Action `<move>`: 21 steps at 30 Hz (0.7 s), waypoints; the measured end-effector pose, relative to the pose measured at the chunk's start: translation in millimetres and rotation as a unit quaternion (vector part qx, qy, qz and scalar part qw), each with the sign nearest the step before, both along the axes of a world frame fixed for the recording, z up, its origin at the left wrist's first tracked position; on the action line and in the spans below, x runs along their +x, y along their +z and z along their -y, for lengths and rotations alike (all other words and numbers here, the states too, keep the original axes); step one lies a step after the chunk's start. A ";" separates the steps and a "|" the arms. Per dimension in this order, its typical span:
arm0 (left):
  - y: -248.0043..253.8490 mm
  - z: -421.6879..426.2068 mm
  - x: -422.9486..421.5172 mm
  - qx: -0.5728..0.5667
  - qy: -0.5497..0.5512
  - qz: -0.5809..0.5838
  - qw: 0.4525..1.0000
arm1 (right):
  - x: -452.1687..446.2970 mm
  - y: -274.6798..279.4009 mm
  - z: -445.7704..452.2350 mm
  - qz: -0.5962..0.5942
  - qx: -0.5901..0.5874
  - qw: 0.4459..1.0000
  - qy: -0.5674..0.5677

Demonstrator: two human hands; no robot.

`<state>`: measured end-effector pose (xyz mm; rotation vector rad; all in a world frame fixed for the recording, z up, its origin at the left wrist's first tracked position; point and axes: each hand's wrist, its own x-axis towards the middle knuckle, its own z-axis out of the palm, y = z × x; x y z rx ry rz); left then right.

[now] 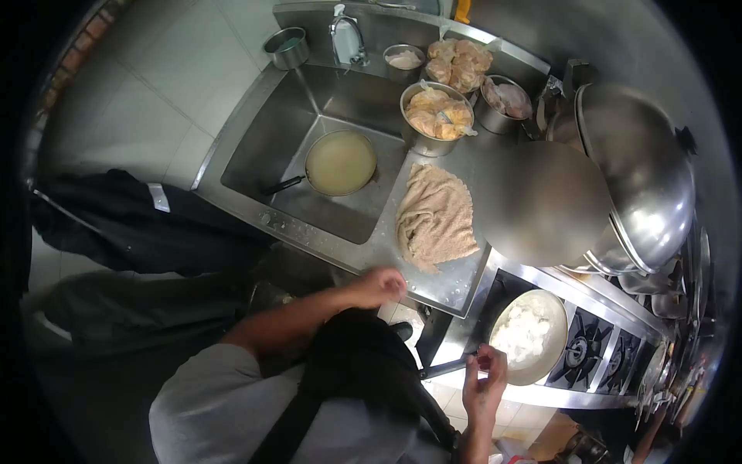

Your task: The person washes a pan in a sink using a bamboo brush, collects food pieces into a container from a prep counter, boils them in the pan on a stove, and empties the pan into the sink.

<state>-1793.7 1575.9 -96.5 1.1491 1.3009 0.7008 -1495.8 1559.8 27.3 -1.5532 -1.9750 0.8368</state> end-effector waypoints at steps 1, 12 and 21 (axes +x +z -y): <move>4.5 -2.3 -18.1 -0.048 0.082 0.049 0.994 | 3.2 -1.7 -2.1 -0.004 0.004 1.000 0.007; 48.3 -107.7 -254.8 0.071 0.412 0.187 0.889 | -40.2 -5.9 -33.8 -0.127 -0.052 0.990 -0.045; -30.5 -355.8 -413.1 -0.022 0.400 -0.016 0.916 | -232.1 -22.2 -113.0 -0.192 -0.155 0.969 -0.006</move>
